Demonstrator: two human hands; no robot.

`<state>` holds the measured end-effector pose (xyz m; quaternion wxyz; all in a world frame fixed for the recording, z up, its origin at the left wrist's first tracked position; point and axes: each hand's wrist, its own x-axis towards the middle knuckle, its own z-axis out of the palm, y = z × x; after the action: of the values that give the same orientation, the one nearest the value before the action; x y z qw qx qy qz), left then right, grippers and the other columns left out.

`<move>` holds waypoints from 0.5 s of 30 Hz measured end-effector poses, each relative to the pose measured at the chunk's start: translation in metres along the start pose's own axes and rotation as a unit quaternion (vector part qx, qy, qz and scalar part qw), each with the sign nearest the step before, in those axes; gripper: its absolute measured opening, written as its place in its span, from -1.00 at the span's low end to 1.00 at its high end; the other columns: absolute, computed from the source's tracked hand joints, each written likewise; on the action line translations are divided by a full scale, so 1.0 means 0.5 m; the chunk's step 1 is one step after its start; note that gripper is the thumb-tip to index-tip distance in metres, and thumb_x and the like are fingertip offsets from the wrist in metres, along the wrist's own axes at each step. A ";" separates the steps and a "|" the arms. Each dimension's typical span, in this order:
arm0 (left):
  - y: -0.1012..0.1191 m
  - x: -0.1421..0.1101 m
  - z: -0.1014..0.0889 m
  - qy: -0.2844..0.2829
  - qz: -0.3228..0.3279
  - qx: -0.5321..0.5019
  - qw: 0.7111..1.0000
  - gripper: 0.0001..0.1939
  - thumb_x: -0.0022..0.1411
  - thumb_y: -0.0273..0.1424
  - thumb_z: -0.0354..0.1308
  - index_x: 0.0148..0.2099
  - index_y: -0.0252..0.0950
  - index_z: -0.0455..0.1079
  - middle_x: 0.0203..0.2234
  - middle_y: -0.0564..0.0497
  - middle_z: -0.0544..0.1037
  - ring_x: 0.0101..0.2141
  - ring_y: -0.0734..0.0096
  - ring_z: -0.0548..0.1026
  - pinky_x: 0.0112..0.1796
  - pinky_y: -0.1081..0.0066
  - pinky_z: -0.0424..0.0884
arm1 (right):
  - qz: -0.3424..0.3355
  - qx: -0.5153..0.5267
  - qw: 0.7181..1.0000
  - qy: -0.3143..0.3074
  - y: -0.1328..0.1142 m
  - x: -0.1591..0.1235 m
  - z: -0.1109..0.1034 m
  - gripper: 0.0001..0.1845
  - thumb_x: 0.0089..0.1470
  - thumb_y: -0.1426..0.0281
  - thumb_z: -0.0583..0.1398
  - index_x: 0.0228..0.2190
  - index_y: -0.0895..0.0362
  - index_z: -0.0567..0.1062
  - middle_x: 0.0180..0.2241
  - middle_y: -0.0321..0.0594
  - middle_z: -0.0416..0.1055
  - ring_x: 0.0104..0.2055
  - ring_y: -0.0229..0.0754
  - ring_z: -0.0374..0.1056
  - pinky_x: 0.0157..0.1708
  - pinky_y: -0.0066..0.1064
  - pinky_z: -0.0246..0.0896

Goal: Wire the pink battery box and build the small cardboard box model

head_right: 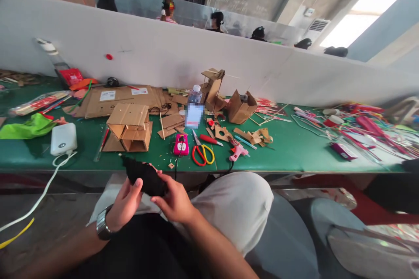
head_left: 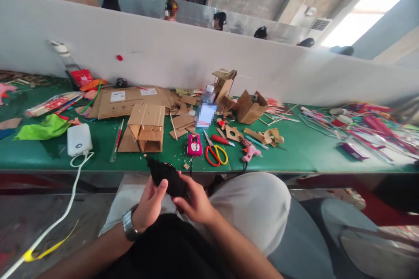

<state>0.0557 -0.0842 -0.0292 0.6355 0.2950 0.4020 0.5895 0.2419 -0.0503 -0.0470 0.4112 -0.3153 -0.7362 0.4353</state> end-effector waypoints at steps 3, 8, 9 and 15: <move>0.003 -0.007 -0.023 0.020 0.008 0.023 1.000 -0.47 0.18 -0.08 0.45 0.12 -0.19 0.55 -0.06 -0.12 0.67 0.07 -0.04 0.58 0.07 0.14 0.50 | -0.003 0.012 1.000 -0.026 0.012 -0.004 0.005 -0.44 0.22 -0.10 0.27 0.08 -0.01 0.53 -0.19 -0.11 0.50 -0.20 0.03 0.44 -0.17 -0.17 0.39; -0.006 -0.026 -0.040 -0.036 -0.126 0.006 0.991 -0.34 0.14 -0.18 0.47 0.23 -0.27 0.45 -0.17 -0.12 0.68 -0.24 0.13 0.65 -0.28 0.30 0.52 | 0.021 0.066 0.998 0.005 0.024 0.010 0.008 -0.25 0.21 -0.17 0.25 0.24 0.02 0.43 -0.11 -0.11 0.45 -0.27 -0.10 0.39 -0.25 -0.27 0.36; -0.010 -0.029 -0.040 -0.041 -0.142 0.002 0.989 -0.31 0.13 -0.18 0.46 0.26 -0.28 0.43 -0.20 -0.12 0.68 -0.29 0.16 0.64 -0.33 0.32 0.51 | 0.025 0.079 0.997 0.001 0.025 0.014 0.012 -0.28 0.18 -0.16 0.29 0.17 0.03 0.50 -0.13 -0.12 0.46 -0.26 -0.10 0.40 -0.24 -0.27 0.37; -0.009 -0.024 -0.029 -0.053 -0.156 -0.009 0.986 -0.42 0.11 -0.17 0.43 0.11 -0.31 0.46 -0.28 -0.11 0.66 -0.42 0.23 0.61 -0.43 0.35 0.49 | 0.080 0.139 0.986 0.055 0.041 0.030 0.023 -0.61 0.21 0.01 0.36 -0.29 0.09 0.66 -0.32 -0.15 0.55 -0.25 -0.10 0.45 -0.21 -0.29 0.38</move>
<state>0.0458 -0.0983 -0.0380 0.7426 0.2534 0.4035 0.4707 0.2271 -0.0336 -0.0639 0.4545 -0.3368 -0.6174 0.5467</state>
